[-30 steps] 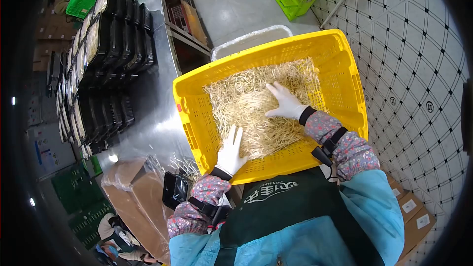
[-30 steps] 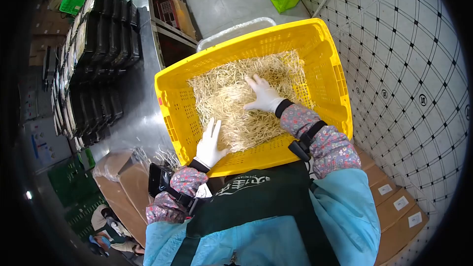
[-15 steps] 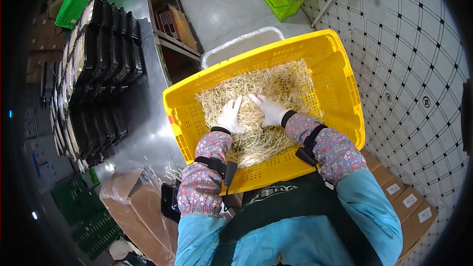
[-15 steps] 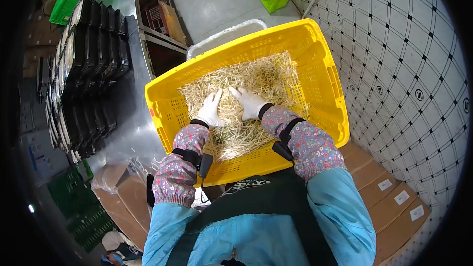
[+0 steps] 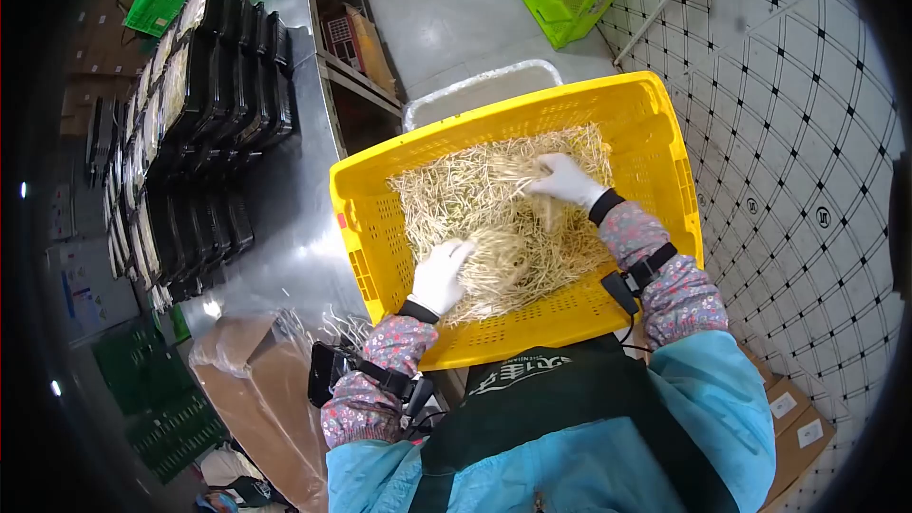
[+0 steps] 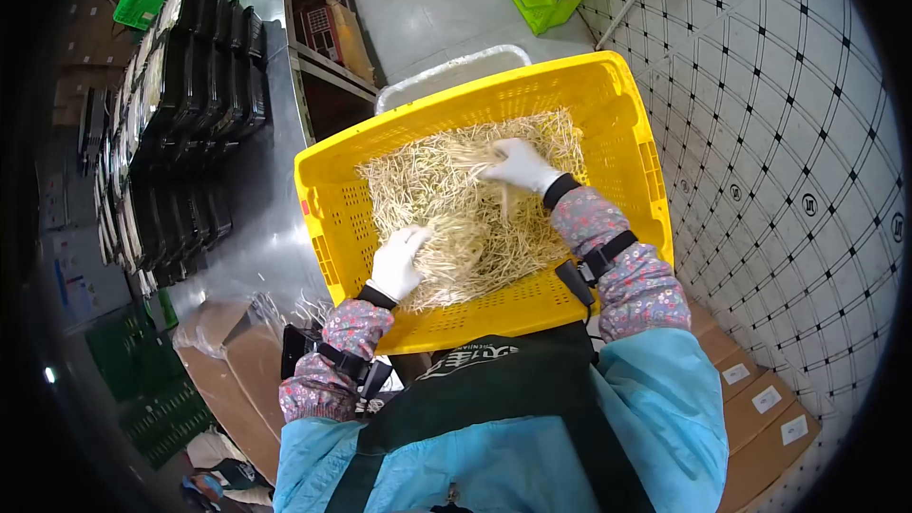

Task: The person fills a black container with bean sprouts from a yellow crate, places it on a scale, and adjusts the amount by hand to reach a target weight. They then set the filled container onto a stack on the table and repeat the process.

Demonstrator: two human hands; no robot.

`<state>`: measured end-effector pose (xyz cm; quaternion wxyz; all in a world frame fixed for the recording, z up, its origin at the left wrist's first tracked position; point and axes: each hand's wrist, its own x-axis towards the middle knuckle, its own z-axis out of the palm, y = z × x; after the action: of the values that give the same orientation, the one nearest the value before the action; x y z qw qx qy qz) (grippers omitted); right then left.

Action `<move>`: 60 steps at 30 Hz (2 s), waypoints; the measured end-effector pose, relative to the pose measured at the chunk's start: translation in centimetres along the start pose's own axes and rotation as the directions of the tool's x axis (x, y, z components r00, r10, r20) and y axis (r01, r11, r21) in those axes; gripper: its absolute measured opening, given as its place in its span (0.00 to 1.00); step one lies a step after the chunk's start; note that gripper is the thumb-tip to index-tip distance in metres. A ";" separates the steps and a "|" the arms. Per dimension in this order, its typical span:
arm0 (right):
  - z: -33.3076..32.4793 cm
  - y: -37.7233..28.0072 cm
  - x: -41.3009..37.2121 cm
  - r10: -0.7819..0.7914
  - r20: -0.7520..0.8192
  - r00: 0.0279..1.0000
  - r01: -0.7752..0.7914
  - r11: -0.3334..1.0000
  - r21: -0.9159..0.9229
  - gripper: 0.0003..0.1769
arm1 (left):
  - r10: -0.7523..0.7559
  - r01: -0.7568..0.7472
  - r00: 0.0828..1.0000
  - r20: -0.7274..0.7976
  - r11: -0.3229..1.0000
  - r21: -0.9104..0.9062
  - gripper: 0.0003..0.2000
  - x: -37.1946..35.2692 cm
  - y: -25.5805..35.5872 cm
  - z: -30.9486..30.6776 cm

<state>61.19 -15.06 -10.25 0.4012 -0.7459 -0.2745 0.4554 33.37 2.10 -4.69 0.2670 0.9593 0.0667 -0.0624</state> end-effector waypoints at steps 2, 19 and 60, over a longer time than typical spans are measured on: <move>2.5 0.7 1.2 -0.044 0.125 0.991 0.052 0.997 -0.063 0.34 | -0.022 0.021 0.999 0.042 0.999 0.026 0.39 0.5 0.6 0.7; 12.0 -0.2 -2.3 -0.161 0.196 0.967 0.242 0.815 -0.526 0.73 | -0.736 0.432 0.123 -0.665 0.644 -0.632 0.23 -22.7 1.5 -7.5; 6.0 -16.9 -11.5 -0.279 0.460 0.843 0.538 0.443 -0.717 0.50 | -0.314 0.316 -0.446 -0.838 0.821 -0.476 0.16 -19.1 8.7 -7.1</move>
<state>50.08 -13.04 7.77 0.0602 -0.6828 -0.6807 0.2585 16.60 -3.37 8.73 0.0683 0.5347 0.5347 0.6508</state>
